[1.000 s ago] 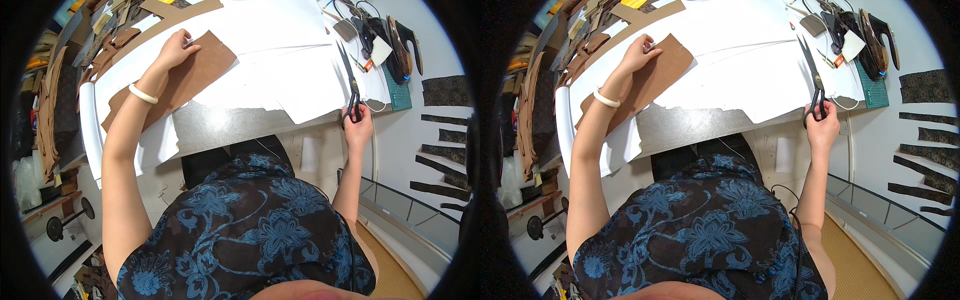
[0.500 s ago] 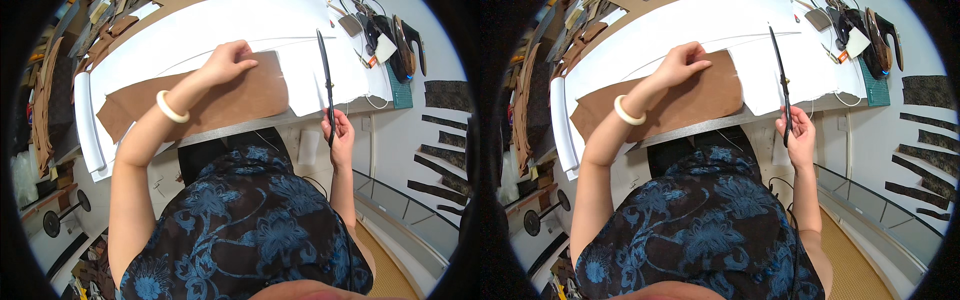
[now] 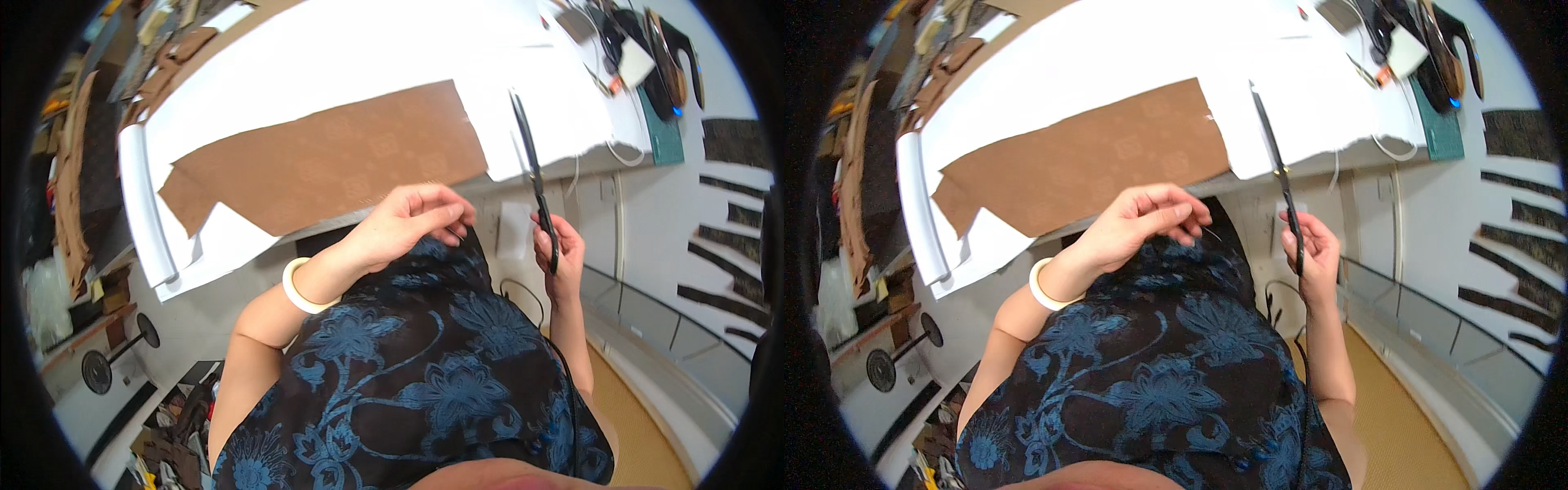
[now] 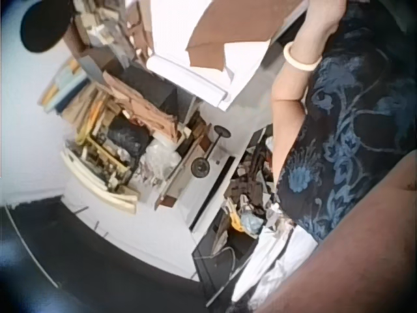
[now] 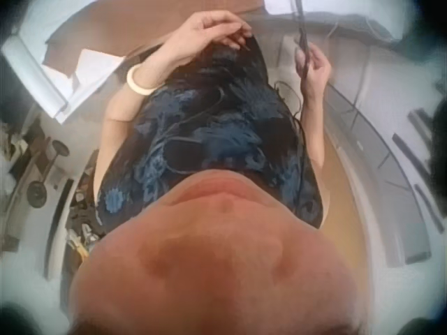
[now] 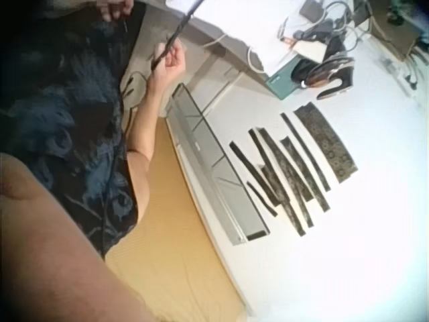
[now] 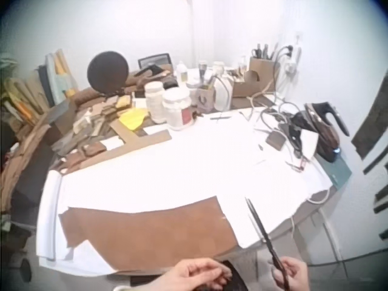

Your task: The person uses large scissors to cut a piece of brown material on a white table. They trim the edges of the material and then cut it into smaller rectangular strips. The person arranges the cut pieces on the table.

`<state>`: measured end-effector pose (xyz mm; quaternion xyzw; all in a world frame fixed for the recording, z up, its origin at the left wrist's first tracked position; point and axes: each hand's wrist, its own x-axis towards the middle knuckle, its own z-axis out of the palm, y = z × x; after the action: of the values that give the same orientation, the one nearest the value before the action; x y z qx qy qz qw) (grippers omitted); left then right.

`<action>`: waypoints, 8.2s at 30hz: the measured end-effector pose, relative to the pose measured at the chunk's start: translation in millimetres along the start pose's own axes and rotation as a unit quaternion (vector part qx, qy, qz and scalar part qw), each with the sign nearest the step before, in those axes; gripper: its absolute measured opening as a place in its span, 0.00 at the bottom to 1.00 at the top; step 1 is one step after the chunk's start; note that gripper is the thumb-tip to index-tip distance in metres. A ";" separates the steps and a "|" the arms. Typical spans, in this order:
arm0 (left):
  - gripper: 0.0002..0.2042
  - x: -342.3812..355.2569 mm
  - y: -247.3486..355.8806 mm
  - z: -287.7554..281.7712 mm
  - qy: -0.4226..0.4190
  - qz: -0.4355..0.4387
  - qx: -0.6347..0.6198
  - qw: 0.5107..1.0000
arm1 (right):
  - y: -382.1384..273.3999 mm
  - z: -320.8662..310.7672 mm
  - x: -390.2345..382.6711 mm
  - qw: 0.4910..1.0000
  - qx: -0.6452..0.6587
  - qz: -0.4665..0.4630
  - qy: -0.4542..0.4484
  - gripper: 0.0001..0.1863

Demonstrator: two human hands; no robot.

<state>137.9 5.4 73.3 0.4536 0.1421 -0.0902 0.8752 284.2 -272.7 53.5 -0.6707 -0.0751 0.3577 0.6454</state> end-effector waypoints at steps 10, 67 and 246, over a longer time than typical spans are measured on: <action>0.32 22.5 -42.1 23.7 0.022 0.020 -0.354 0.935 | 8.5 -10.9 -38.5 0.997 -0.016 0.074 -0.003 0.20; 0.29 41.3 -68.4 28.2 0.046 0.110 -0.407 0.905 | 15.2 33.5 -73.3 0.993 0.028 0.119 -0.002 0.20; 0.15 92.4 15.9 23.7 0.085 0.458 0.612 0.639 | -37.8 -49.9 143.1 0.837 -0.278 -0.362 0.300 0.20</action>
<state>233.6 -7.6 68.0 0.8984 -0.0981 0.2948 0.3104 431.5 -226.8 29.1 -0.8214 -0.2115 -0.1566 0.5060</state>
